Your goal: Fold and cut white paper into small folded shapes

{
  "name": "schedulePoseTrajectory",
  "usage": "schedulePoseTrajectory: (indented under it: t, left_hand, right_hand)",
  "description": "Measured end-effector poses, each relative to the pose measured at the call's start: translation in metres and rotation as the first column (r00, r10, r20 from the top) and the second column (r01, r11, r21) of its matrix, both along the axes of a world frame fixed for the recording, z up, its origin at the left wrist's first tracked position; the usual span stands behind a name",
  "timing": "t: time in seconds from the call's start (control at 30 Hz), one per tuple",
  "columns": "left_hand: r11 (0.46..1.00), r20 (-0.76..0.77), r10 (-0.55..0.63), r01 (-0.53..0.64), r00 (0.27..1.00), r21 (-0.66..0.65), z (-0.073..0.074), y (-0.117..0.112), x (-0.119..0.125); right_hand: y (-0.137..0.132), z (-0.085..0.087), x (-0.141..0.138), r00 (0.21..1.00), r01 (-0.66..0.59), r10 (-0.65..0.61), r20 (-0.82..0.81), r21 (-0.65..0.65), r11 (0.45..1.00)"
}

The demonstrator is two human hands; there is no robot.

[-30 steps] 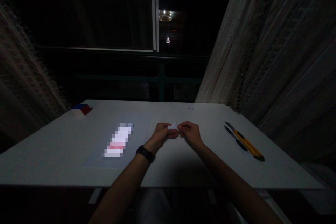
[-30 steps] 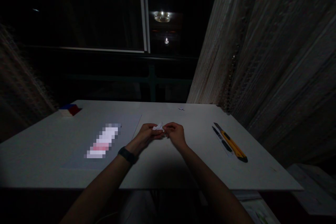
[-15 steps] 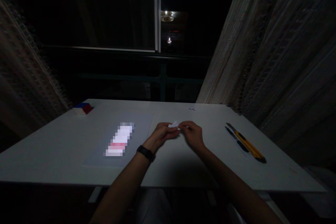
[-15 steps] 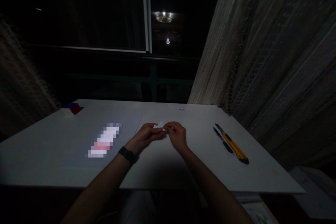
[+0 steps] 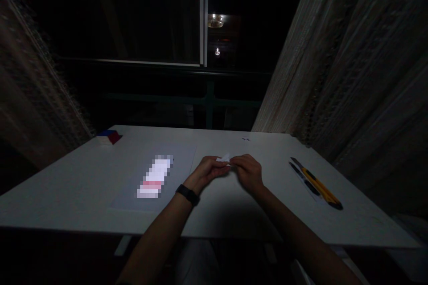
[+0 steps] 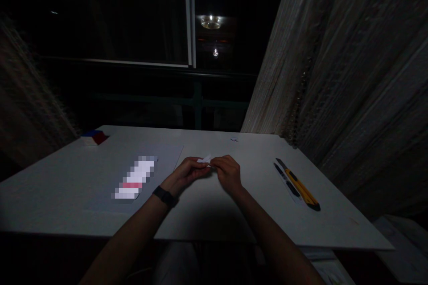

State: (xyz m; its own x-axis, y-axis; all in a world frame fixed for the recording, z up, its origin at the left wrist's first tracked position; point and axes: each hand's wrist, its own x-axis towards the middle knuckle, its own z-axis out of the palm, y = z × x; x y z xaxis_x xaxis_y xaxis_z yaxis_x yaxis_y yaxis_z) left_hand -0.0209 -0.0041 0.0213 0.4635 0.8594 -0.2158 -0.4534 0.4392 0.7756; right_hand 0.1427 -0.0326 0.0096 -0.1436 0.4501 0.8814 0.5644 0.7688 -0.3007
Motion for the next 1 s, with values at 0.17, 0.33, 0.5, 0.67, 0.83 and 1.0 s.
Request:
schedulePoseTrajectory:
  t: [0.17, 0.33, 0.5, 0.67, 0.83, 1.0]
  left_hand:
    - [0.999, 0.03, -0.028, 0.028, 0.999, -0.02, 0.003, -0.002, -0.002]
    - [0.998, 0.048, -0.067, 0.067, 0.997, 0.0, 0.005, -0.003, -0.003]
    - [0.997, 0.027, -0.068, 0.067, 0.997, 0.04, 0.003, -0.002, -0.003]
    - [0.992, -0.067, -0.022, 0.03, 0.998, 0.124, 0.001, -0.002, -0.003]
    - [0.994, -0.064, 0.006, 0.001, 0.998, 0.107, 0.002, -0.003, -0.002]
    - [0.998, 0.012, -0.052, 0.051, 0.999, 0.034, 0.004, -0.002, -0.004]
  right_hand:
    - [-0.002, 0.001, 0.003, 0.998, -0.025, 0.022, 0.059, 0.05, 0.998]
    - [-0.004, 0.002, 0.003, 0.996, -0.002, 0.001, 0.093, 0.011, 1.0]
    - [-0.004, 0.002, 0.0, 0.998, 0.019, -0.017, 0.062, -0.031, 0.999]
    - [-0.006, 0.004, -0.006, 0.998, 0.054, -0.053, 0.028, -0.063, 0.997]
    - [-0.006, 0.001, -0.012, 0.979, 0.127, -0.146, -0.139, -0.135, 0.983]
    - [-0.009, 0.001, -0.012, 0.975, 0.089, -0.117, -0.189, -0.149, 0.985]
